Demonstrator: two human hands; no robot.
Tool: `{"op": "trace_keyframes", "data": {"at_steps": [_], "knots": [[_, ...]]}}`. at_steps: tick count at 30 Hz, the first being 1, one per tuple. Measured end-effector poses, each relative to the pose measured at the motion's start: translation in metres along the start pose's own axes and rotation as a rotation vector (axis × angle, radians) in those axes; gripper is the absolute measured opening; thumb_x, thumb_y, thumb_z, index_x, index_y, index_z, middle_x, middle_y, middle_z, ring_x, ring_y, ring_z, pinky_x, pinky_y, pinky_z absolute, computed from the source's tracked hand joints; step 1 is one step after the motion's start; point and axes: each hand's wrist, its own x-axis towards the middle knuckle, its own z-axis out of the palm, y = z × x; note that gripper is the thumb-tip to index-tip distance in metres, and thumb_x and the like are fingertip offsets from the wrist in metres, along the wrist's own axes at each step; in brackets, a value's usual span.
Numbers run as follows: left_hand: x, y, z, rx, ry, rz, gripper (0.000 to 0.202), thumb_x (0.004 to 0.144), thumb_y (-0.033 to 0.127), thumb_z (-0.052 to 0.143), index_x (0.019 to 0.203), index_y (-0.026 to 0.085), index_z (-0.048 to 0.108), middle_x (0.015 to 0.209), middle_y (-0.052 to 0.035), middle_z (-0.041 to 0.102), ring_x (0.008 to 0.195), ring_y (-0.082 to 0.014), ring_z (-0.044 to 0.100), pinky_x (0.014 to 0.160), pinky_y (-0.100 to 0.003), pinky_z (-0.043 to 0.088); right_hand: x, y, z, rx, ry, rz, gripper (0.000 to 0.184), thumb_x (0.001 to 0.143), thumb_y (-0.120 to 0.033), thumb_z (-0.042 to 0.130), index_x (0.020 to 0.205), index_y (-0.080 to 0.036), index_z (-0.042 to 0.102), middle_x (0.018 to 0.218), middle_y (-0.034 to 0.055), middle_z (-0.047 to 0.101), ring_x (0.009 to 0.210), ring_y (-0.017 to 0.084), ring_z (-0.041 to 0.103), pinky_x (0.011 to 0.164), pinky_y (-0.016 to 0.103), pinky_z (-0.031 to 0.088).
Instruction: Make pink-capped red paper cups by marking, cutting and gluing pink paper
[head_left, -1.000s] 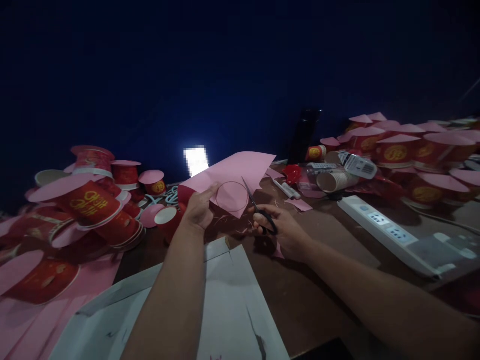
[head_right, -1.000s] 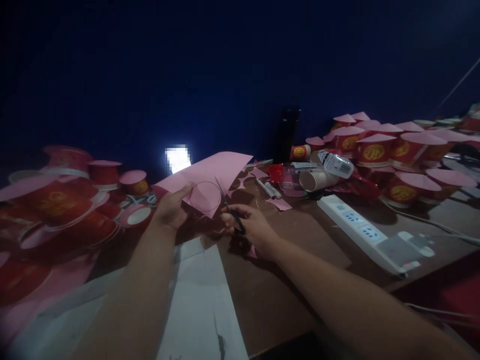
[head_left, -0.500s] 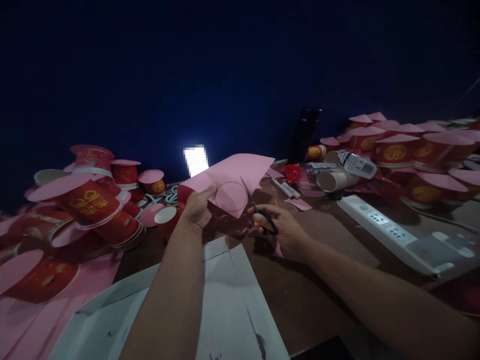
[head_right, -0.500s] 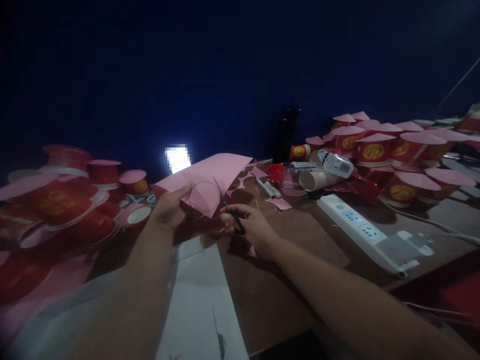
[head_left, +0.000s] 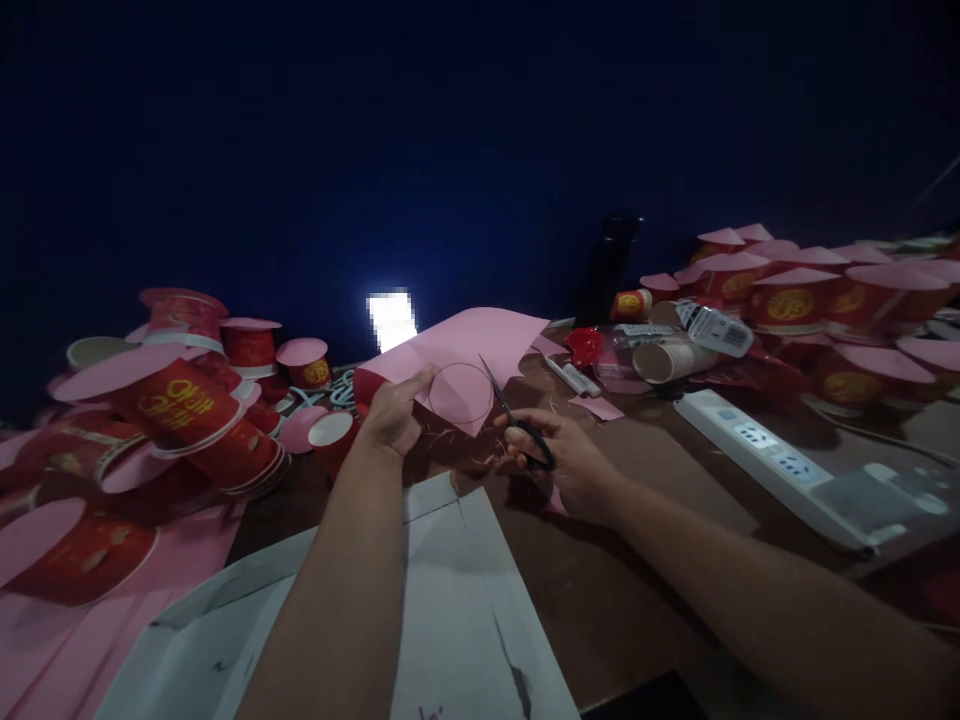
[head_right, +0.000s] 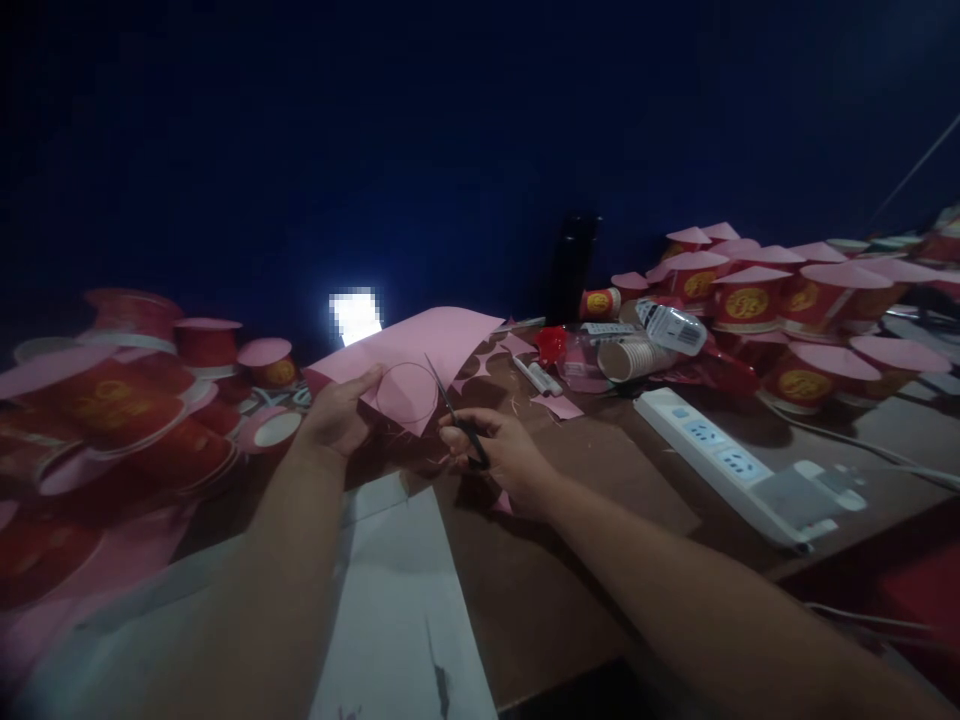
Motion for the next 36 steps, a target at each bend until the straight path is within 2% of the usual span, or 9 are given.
{"op": "trace_keyframes", "data": {"at_steps": [14,36], "knots": [[0.004,0.0,-0.006,-0.02,-0.034,0.042,0.02,0.067,0.017,0.075,0.082,0.004,0.069,0.076,-0.0121,0.072,0.074,-0.0235,0.07,0.075,-0.035,0.059,-0.003,-0.003,0.005,-0.037,0.046,-0.003,0.037,0.061,-0.037,0.083,0.09,-0.017,0.069,0.067,-0.0033,0.061,0.051,0.004,0.052,0.048,0.017,0.041],[0.006,0.001,-0.011,-0.015,-0.031,0.07,0.02,0.066,0.017,0.076,0.08,0.005,0.07,0.076,-0.0112,0.071,0.073,-0.0219,0.069,0.076,-0.035,0.058,0.0,0.004,0.0,-0.087,0.013,-0.01,0.033,0.067,-0.034,0.081,0.092,-0.018,0.069,0.067,-0.0016,0.064,0.051,0.005,0.055,0.046,0.016,0.04]]}}
